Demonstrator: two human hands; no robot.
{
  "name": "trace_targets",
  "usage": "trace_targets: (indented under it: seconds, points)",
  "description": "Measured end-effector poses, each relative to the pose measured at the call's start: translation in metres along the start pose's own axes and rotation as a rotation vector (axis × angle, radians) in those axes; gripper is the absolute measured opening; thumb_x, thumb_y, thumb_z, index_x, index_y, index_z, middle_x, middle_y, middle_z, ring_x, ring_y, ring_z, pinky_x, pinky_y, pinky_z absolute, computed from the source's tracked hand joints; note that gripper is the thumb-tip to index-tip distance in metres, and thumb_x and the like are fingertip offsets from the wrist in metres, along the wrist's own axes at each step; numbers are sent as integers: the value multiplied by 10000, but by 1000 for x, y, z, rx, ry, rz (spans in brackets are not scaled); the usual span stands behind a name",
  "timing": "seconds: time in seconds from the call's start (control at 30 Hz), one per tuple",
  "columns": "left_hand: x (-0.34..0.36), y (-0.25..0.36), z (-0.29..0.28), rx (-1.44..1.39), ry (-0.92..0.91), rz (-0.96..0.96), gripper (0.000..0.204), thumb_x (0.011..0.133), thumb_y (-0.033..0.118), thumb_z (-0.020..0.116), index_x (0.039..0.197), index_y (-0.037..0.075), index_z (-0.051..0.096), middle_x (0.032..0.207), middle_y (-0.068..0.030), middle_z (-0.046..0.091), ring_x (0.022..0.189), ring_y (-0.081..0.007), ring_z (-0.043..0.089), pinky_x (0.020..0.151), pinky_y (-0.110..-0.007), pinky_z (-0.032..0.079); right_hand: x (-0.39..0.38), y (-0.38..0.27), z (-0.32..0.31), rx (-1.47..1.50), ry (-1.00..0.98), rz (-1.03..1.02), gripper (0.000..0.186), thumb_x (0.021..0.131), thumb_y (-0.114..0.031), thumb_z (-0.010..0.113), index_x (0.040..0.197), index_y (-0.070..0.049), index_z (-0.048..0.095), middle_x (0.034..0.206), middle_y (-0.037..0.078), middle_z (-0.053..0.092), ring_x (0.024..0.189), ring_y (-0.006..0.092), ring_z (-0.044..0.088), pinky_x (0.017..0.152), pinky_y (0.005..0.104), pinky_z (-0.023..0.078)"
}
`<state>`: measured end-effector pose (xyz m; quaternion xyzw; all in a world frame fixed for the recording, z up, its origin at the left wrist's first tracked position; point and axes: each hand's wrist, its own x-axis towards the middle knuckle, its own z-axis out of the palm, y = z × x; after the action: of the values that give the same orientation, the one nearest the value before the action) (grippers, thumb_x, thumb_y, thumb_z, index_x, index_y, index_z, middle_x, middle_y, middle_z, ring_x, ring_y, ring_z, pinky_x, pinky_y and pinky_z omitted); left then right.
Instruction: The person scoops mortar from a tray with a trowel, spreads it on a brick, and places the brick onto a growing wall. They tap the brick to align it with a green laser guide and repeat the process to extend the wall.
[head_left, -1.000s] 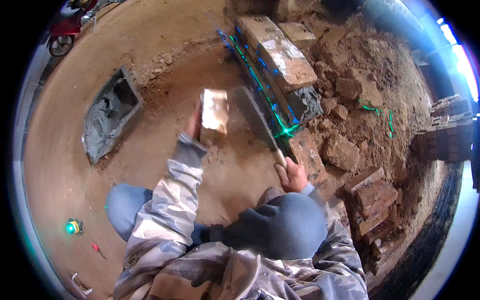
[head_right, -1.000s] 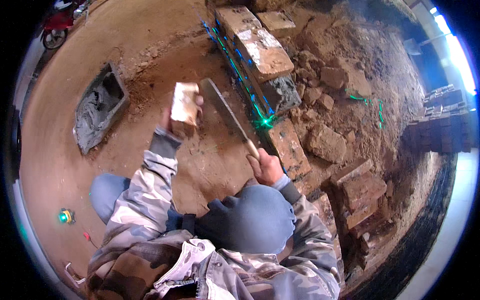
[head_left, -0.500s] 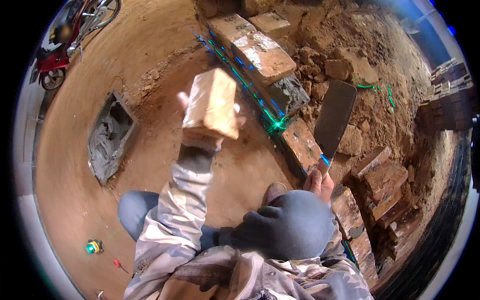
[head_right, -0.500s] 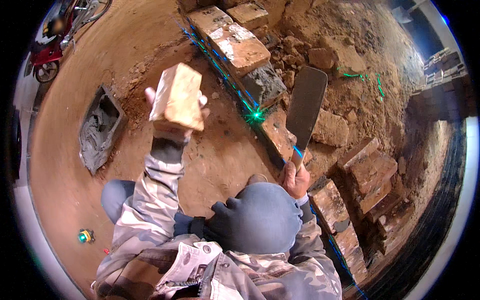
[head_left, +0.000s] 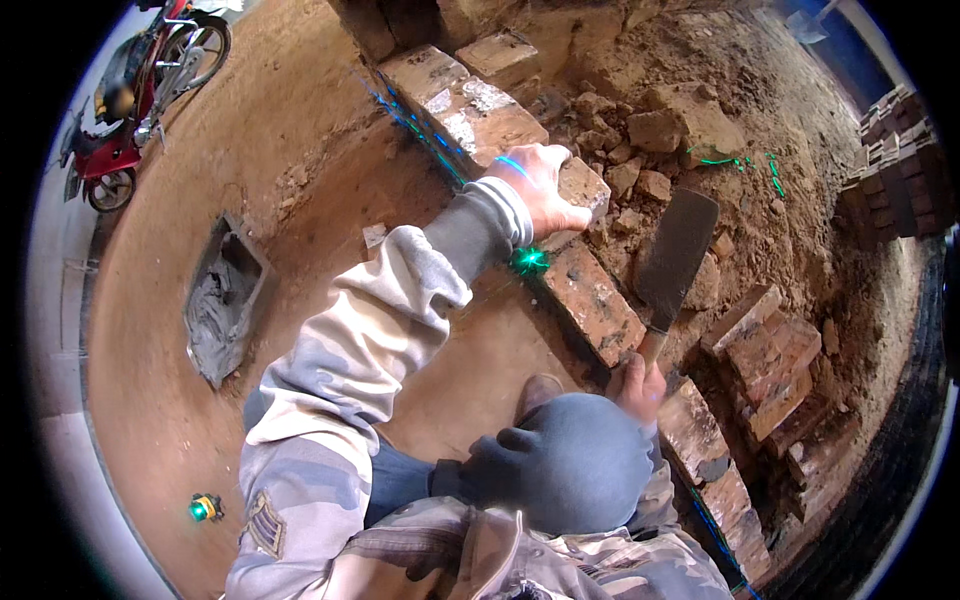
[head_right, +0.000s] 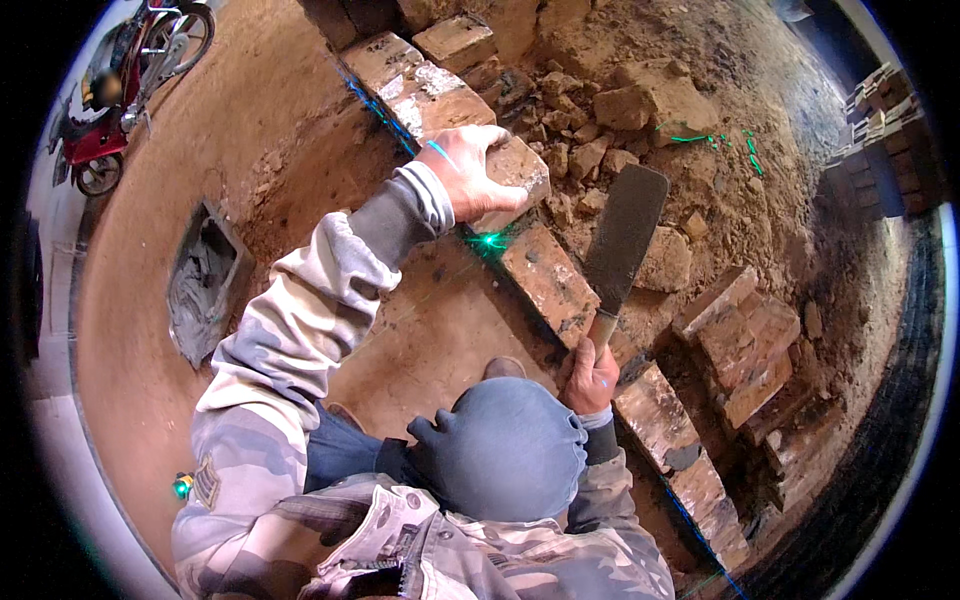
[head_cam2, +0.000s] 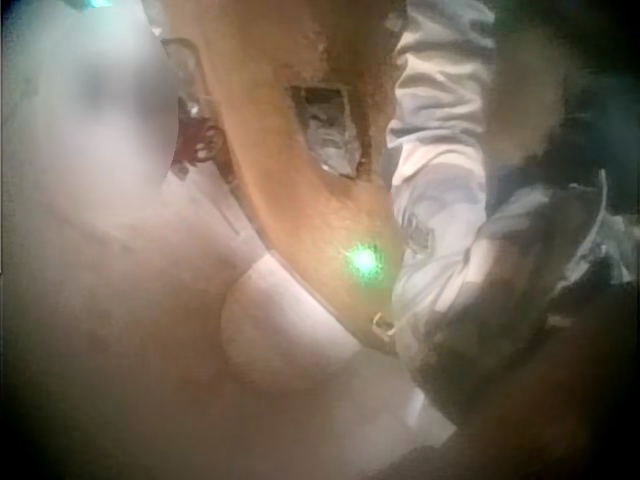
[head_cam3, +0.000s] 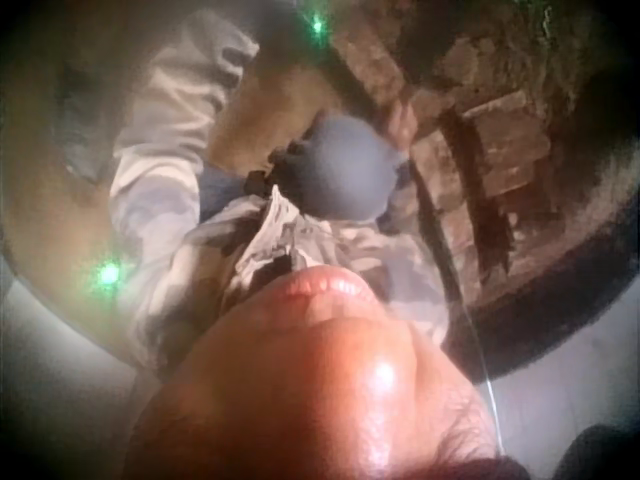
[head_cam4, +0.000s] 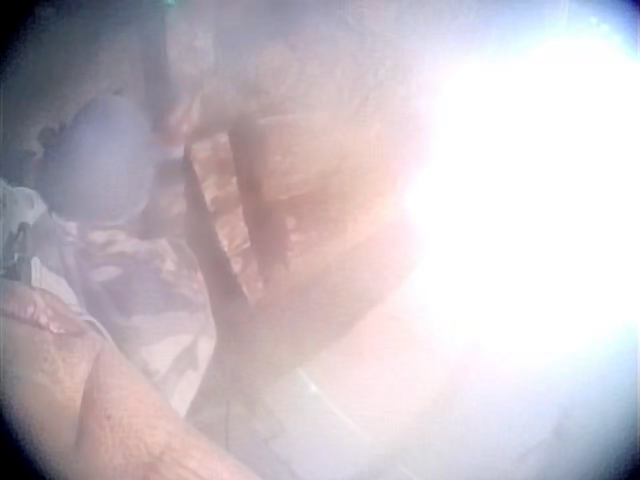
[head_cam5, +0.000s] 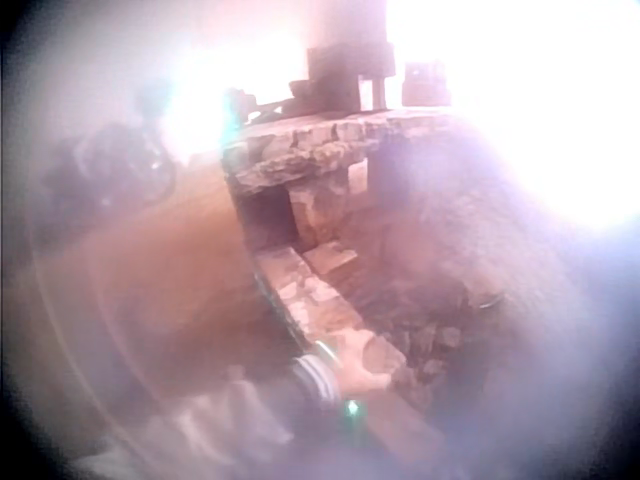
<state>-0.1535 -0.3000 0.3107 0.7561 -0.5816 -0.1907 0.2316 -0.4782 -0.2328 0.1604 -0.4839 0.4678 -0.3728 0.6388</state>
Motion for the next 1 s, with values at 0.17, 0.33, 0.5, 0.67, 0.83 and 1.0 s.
trace_targets:
  seconds: [0.17, 0.33, 0.5, 0.67, 0.83, 1.0]
  points:
    - [20, -19, 10, 184, 111, 118, 823, 601, 529, 778, 1161, -66, 678, 1081, -284, 664, 1024, -398, 646, 948, -422, 520, 4, 4, -9, 43, -11, -34, 304, 1071, -287, 501, 842, -87, 499, 587, -13, 499, 448, 76, 437, 404, 254, 328]
    - [33, -30, 9, 246, 89, 86, 822, 610, 561, 798, 1148, -50, 681, 1071, -276, 665, 1059, -400, 639, 977, -429, 505, 6, -4, -3, 52, 55, 92, 350, 1062, -328, 525, 801, -102, 469, 542, -11, 433, 424, 96, 384, 398, 283, 298]
    - [37, -33, 10, 296, 86, 105, 713, 612, 531, 793, 1015, -48, 691, 1025, -279, 675, 1008, -412, 654, 929, -447, 523, 2, -5, -3, -5, 53, 100, 333, 1061, -323, 523, 825, -90, 489, 562, -6, 464, 416, 100, 407, 383, 276, 324]
    - [44, -15, 1, 358, -93, 20, 643, 696, 519, 800, 1051, -12, 734, 1115, -230, 706, 1097, -364, 661, 996, -401, 511, 2, -4, -3, -82, 122, 88, 321, 1057, -306, 532, 822, -90, 497, 550, -4, 469, 404, 99, 411, 373, 272, 316]
    - [35, -36, 9, 317, 93, 95, 697, 614, 569, 815, 970, -19, 697, 1046, -274, 680, 1006, -409, 665, 923, -455, 532, 0, -4, 4, -46, 117, 81, 317, 1047, -286, 553, 804, -89, 504, 533, -3, 476, 398, 97, 404, 377, 268, 284]
    - [33, -45, 16, 293, 108, 64, 917, 631, 691, 791, 1233, 14, 651, 1169, -270, 639, 1155, -409, 599, 1044, -449, 467, 5, -3, 6, -18, 70, 67, 312, 1049, -283, 551, 807, -90, 514, 549, 3, 499, 400, 97, 411, 375, 266, 298]
